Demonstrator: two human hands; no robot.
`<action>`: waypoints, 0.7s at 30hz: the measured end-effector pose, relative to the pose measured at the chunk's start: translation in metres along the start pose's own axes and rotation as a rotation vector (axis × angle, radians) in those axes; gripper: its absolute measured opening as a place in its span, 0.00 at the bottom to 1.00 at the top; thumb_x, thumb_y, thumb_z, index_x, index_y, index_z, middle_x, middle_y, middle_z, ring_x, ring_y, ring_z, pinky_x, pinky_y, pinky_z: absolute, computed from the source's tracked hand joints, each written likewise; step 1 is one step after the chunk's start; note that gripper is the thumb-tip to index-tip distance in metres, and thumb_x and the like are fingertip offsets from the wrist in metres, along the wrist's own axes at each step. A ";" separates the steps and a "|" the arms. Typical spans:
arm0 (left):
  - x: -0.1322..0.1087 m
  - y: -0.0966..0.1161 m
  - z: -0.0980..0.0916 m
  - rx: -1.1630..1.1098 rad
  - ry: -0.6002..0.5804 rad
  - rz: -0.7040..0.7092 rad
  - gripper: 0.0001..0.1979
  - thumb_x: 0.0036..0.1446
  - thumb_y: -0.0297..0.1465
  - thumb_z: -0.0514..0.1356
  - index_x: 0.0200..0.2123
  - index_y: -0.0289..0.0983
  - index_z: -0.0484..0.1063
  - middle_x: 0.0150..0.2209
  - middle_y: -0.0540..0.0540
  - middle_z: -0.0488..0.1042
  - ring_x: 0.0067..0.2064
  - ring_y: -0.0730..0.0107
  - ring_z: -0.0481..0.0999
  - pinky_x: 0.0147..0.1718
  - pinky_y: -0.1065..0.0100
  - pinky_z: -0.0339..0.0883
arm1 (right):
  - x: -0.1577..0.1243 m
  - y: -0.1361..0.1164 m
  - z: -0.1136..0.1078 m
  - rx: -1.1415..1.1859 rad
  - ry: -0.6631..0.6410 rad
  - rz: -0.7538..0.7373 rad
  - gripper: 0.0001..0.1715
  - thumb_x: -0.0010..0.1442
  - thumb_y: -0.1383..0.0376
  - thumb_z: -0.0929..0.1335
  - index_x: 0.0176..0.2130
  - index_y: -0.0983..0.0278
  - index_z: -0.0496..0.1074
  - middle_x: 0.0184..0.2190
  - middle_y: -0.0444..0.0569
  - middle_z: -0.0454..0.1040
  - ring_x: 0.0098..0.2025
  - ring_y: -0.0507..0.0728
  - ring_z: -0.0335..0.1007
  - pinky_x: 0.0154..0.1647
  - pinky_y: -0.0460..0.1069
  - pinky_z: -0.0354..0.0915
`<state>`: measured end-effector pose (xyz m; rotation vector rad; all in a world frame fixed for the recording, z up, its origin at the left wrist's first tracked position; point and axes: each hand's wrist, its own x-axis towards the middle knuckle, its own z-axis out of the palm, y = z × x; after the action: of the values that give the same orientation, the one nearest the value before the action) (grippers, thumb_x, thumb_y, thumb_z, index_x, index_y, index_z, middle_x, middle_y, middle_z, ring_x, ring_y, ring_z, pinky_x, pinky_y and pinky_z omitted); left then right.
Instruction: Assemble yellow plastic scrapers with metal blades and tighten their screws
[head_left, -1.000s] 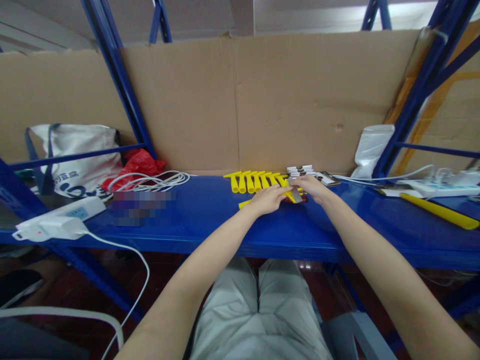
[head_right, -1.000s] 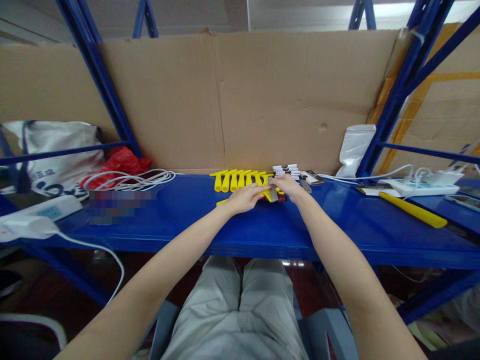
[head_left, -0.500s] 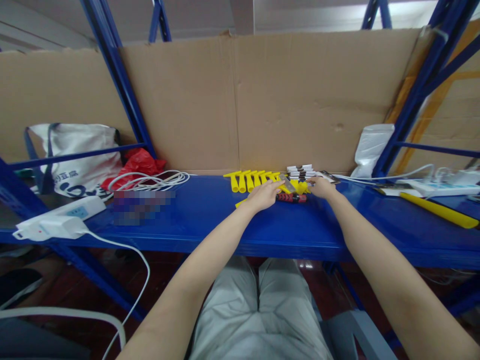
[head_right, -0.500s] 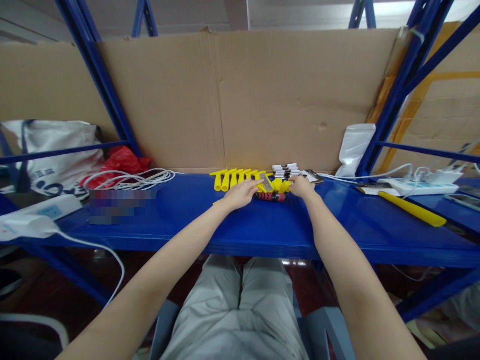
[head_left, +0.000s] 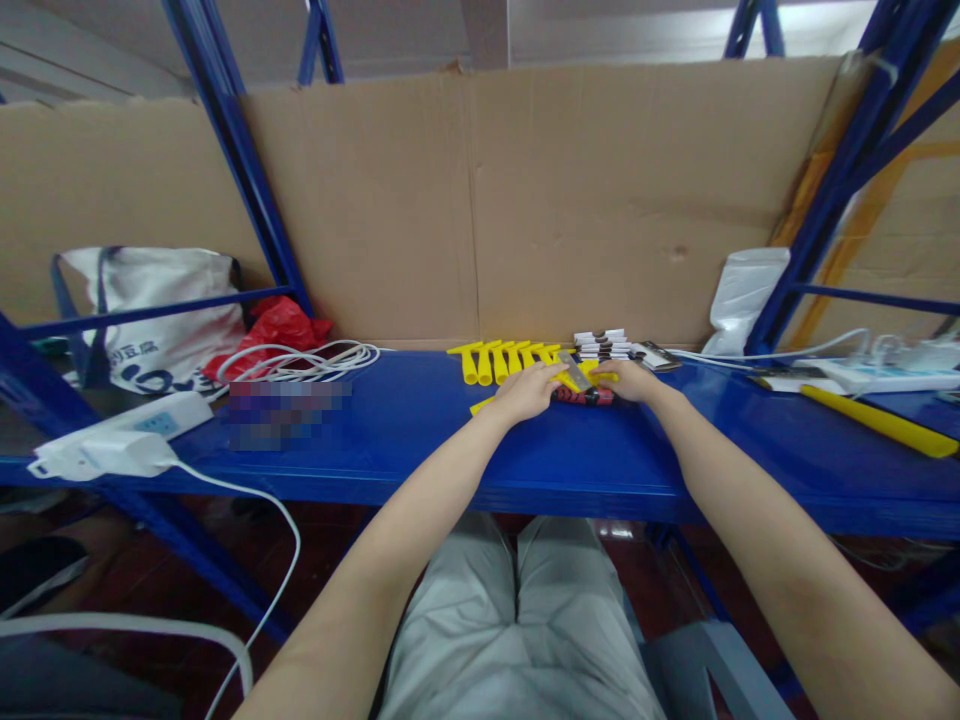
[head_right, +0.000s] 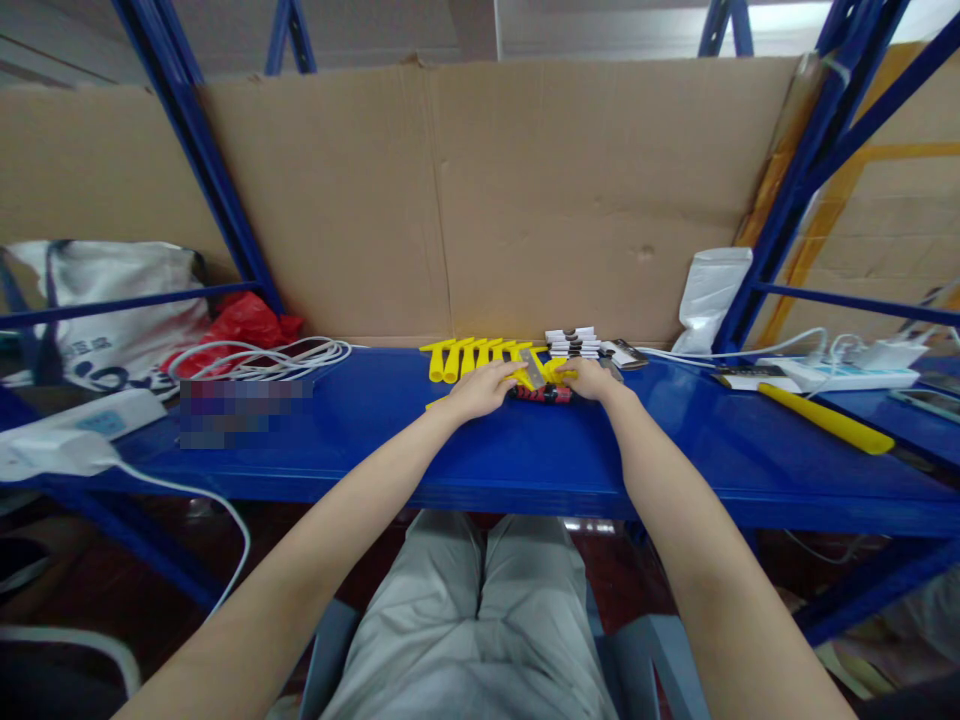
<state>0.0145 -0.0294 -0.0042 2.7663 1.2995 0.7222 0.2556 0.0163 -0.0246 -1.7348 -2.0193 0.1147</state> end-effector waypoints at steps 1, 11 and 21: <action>0.000 0.000 0.000 0.002 -0.002 0.001 0.21 0.64 0.32 0.48 0.60 0.44 0.62 0.59 0.46 0.66 0.59 0.64 0.65 0.56 0.62 0.59 | 0.000 -0.001 0.000 -0.003 0.004 0.012 0.15 0.51 0.64 0.70 0.41 0.61 0.77 0.46 0.51 0.76 0.51 0.60 0.69 0.53 0.53 0.62; 0.001 -0.002 0.002 0.000 -0.003 0.006 0.21 0.64 0.32 0.48 0.60 0.45 0.62 0.59 0.47 0.66 0.58 0.64 0.66 0.56 0.63 0.60 | 0.000 -0.009 0.002 0.003 -0.014 -0.013 0.20 0.50 0.69 0.68 0.44 0.58 0.76 0.46 0.47 0.77 0.50 0.59 0.70 0.51 0.51 0.64; 0.001 -0.001 0.001 -0.005 -0.005 0.014 0.22 0.64 0.32 0.48 0.60 0.44 0.62 0.58 0.46 0.67 0.57 0.63 0.67 0.54 0.63 0.62 | -0.005 -0.026 -0.005 -0.110 0.122 -0.043 0.23 0.57 0.74 0.59 0.48 0.66 0.75 0.51 0.55 0.73 0.54 0.60 0.68 0.57 0.52 0.59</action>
<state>0.0146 -0.0280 -0.0050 2.7741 1.2777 0.7172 0.2342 0.0056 -0.0120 -1.7185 -2.0058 -0.1150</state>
